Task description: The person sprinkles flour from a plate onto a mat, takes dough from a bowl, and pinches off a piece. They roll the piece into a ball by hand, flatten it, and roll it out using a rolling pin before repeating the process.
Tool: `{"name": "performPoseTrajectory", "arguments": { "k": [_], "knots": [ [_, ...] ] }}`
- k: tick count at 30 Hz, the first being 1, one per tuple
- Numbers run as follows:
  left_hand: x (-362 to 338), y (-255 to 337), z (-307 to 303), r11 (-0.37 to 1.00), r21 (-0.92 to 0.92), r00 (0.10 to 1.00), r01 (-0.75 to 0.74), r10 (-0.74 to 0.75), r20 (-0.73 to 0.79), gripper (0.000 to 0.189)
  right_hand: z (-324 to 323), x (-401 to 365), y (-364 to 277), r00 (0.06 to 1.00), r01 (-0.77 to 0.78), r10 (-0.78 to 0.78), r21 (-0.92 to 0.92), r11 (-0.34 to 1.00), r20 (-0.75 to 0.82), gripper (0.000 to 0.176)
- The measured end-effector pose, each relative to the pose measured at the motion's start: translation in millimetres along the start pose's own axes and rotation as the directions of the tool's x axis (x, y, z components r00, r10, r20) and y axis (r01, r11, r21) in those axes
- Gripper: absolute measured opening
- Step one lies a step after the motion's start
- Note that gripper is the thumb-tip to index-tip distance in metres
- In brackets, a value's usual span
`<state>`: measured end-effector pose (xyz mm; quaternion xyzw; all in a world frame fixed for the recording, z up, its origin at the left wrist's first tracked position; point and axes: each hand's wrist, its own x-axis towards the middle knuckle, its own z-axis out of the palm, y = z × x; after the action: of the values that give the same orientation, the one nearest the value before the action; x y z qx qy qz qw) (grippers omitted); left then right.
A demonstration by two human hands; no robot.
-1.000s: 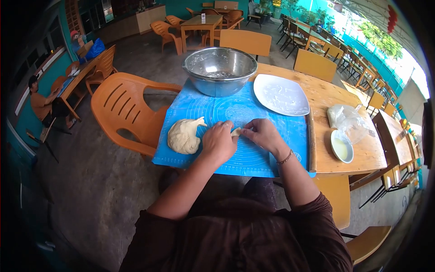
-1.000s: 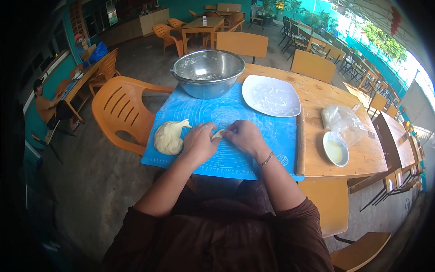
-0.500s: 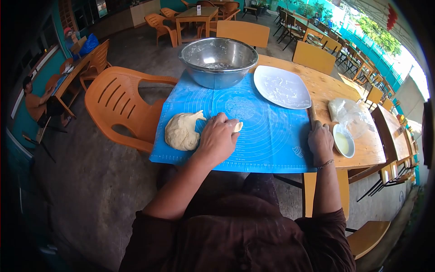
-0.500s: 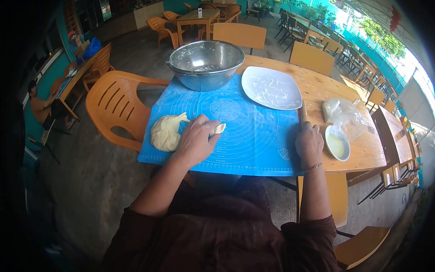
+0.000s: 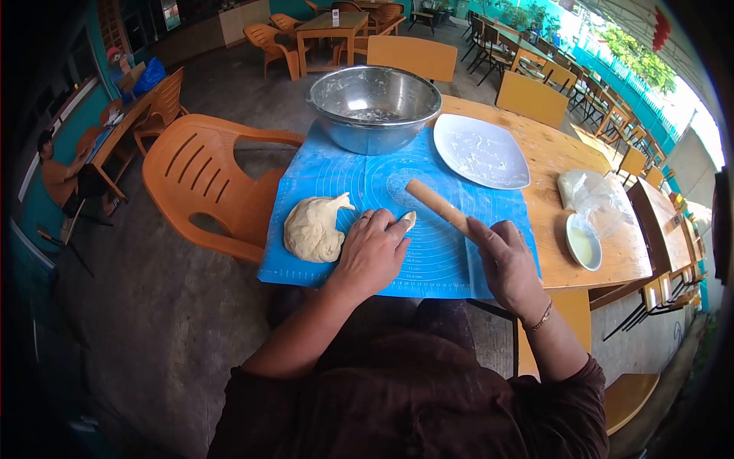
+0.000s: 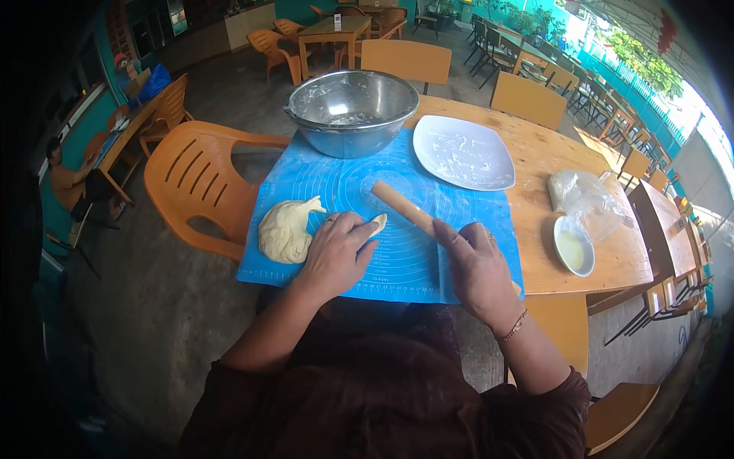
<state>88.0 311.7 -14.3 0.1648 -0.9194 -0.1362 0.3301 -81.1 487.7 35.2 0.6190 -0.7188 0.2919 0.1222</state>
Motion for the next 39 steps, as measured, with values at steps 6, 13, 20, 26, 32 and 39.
{"name": "performPoseTrajectory", "arguments": {
  "k": [6,13,20,26,32,39],
  "knots": [
    [-0.1,-0.3,1.4,0.998,0.042,0.999,-0.037,0.038,-0.018,0.029,19.8,-10.4,4.2,0.995,0.022,-0.01,-0.115,0.993,0.097,0.047],
    [1.2,2.8,0.0,0.997,0.068,0.999,-0.043,0.044,-0.017,0.03,27.8,-3.7,16.9,0.996,0.028,-0.016,-0.145,0.989,0.087,0.042],
    [1.4,3.7,-0.4,0.996,0.084,0.999,-0.031,0.03,0.019,0.028,22.1,26.8,33.1,0.981,0.038,0.014,-0.263,0.964,0.192,0.03],
    [0.3,1.7,3.0,0.994,0.097,0.998,-0.05,0.052,-0.021,0.027,29.1,47.1,35.4,0.968,0.008,0.049,-0.225,0.974,0.247,0.025],
    [4.1,-0.9,3.2,0.996,-0.011,0.995,0.086,-0.087,-0.052,0.029,57.3,56.7,35.6,0.983,-0.019,0.018,0.0,1.0,0.185,0.019],
    [22.8,-1.3,-4.5,0.953,-0.003,0.938,0.304,-0.299,0.175,0.026,25.6,65.5,33.8,0.978,-0.138,0.11,0.16,0.977,0.175,0.027]
  ]
}}
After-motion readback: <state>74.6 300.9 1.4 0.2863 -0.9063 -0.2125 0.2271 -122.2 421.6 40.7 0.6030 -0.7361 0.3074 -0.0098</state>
